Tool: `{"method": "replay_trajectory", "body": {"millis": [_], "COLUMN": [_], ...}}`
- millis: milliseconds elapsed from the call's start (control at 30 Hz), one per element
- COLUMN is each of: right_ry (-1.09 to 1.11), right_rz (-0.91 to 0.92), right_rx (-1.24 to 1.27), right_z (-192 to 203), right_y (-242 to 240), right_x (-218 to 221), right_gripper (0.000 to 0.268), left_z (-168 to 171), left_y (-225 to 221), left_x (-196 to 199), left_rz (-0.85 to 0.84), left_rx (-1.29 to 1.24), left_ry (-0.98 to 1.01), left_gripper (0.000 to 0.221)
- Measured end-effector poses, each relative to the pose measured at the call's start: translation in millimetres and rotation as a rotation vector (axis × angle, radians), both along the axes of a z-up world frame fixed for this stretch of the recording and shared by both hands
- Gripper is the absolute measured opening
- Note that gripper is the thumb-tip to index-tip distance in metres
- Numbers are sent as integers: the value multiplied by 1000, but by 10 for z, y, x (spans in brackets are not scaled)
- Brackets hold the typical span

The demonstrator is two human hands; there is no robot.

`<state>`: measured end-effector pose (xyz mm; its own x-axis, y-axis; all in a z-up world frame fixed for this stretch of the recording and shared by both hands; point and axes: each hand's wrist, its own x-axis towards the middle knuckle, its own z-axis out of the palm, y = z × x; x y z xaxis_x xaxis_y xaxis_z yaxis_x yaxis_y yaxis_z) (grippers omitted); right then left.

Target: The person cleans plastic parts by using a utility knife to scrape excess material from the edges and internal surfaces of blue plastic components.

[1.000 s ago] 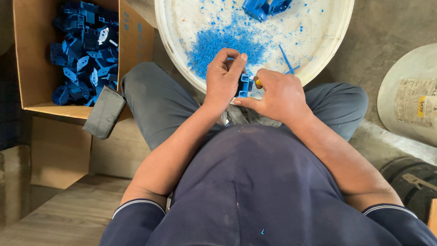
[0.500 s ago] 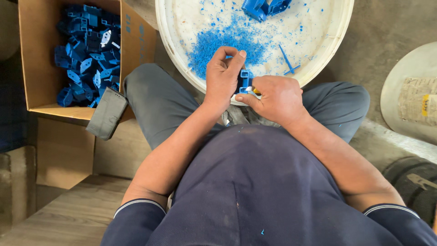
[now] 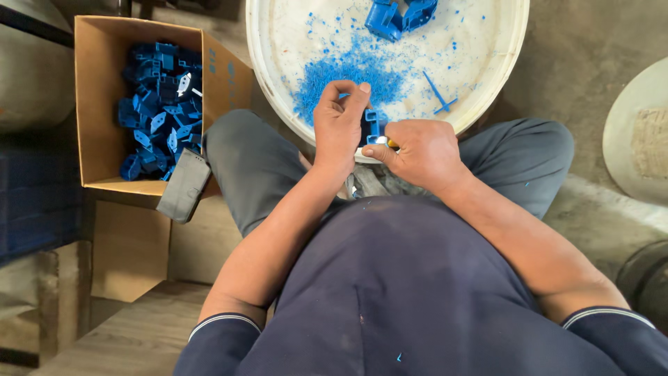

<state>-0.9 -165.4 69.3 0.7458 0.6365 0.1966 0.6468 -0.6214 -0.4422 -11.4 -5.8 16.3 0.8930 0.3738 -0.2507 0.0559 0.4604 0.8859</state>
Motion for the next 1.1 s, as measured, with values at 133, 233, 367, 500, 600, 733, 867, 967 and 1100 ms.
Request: {"method": "replay_trajectory", "body": {"millis": [133, 233, 367, 500, 600, 733, 867, 967, 1100], "right_ry": [44, 180, 401, 459, 476, 302, 269, 238, 235], "right_rz": [-40, -130, -247, -284, -337, -283, -297, -277, -283], "right_rx": [-1, 73, 223, 255, 235, 88, -57, -72, -63], "right_z": [-39, -45, -67, -109, -91, 15, 30, 25, 16], "right_y": [38, 98, 150, 197, 288, 422, 505, 535, 548], "right_x": [-14, 66, 340, 579, 725, 824, 890, 905, 896], "right_gripper": [57, 48, 41, 41, 39, 50, 55, 56, 56], "left_z": [-75, -142, -173, -224, -389, -549, -373, -237, -336], "left_y": [49, 118, 297, 356, 328, 349, 380, 423, 386], "left_x": [-18, 116, 446, 662, 725, 794, 829, 802, 835], "left_rz": [3, -41, -192, -343, -229, -251, -257, -275, -210], "left_rx": [0, -41, -150, -345, -546, -512, -605, -611, -675], "left_ry": [47, 116, 116, 21, 175, -24, 40, 96, 26], "left_gripper": [19, 19, 14, 27, 30, 24, 23, 25, 21]}}
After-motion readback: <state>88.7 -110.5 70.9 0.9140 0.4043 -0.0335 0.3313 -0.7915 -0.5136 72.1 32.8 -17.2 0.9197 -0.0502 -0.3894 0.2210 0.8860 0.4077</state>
